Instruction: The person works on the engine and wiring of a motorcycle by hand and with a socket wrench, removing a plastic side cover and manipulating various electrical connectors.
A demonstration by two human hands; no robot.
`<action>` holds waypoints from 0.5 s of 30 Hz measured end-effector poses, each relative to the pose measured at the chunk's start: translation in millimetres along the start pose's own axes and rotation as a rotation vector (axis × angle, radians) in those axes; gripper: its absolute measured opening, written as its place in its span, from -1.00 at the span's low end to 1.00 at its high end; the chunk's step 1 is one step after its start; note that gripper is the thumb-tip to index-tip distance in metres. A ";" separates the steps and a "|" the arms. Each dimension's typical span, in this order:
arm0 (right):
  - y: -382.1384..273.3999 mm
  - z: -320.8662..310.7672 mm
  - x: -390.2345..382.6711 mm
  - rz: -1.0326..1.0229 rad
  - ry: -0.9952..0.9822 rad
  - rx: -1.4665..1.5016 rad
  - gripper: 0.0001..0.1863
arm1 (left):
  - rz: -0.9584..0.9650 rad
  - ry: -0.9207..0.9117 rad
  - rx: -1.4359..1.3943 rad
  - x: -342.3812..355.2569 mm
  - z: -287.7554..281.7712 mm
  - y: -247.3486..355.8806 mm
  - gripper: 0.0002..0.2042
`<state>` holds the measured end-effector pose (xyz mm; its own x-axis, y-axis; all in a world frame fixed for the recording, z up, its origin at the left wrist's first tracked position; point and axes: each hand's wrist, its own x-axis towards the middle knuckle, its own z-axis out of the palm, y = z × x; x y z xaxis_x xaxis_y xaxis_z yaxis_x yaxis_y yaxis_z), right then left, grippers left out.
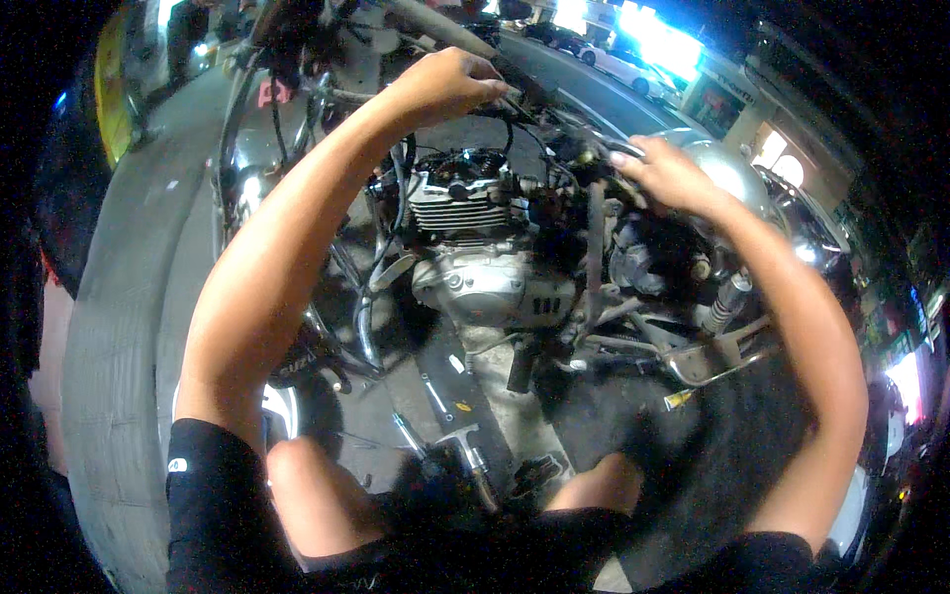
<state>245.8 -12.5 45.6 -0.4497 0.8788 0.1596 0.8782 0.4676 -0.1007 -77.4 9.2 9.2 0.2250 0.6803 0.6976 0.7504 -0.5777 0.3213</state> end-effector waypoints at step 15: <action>-79.3 192.1 8.7 -0.446 -0.332 2.556 -0.40 | -0.327 -0.527 -0.458 -21.8 45.8 21.7 -0.47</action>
<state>140.9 -23.7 -133.6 -0.6496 0.6334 0.4205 -0.7543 -0.4678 -0.4606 -37.5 2.6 -28.3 0.3887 0.9071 0.1613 0.5231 -0.3614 0.7719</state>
